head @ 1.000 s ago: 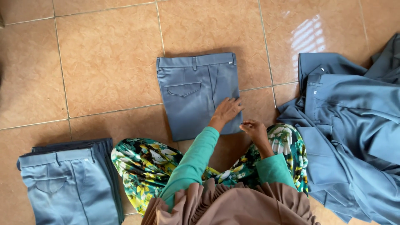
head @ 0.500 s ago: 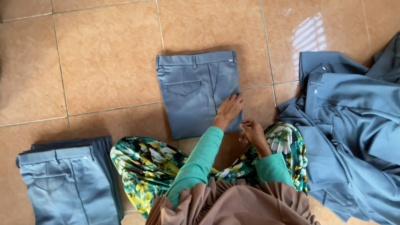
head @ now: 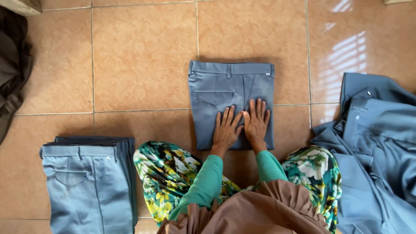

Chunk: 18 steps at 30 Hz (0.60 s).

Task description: The person folds multiple pairs of gray trousers on a tiled floor. They smooth each pair, fold the legs inward, then fold the garment in half and place it on a growing stack to the left.

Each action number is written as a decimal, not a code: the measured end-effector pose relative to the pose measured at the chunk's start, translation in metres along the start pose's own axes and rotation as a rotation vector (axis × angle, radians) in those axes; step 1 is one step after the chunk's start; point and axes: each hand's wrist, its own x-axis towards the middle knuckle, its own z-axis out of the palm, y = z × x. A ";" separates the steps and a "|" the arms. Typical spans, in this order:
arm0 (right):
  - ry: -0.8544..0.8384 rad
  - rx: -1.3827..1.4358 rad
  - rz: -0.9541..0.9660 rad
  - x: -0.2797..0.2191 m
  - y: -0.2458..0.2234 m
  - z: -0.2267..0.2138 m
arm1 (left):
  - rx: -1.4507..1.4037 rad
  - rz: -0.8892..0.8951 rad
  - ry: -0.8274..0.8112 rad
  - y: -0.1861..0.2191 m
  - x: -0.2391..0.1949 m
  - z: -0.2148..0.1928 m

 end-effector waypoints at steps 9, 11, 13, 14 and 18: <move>0.060 -0.161 0.197 0.026 0.017 -0.001 | 0.329 -0.600 0.356 -0.099 0.022 -0.033; 0.066 -0.152 0.136 0.050 -0.004 0.004 | 0.271 -0.483 0.283 -0.073 0.048 -0.041; 0.066 -0.143 0.077 0.068 -0.017 0.012 | 0.212 -0.367 0.203 -0.051 0.068 -0.035; 0.048 -0.131 0.023 0.078 -0.022 0.019 | 0.198 -0.249 0.202 -0.045 0.079 -0.025; -0.044 -0.108 -0.051 0.101 -0.007 0.027 | 0.180 -0.073 0.205 -0.067 0.098 -0.010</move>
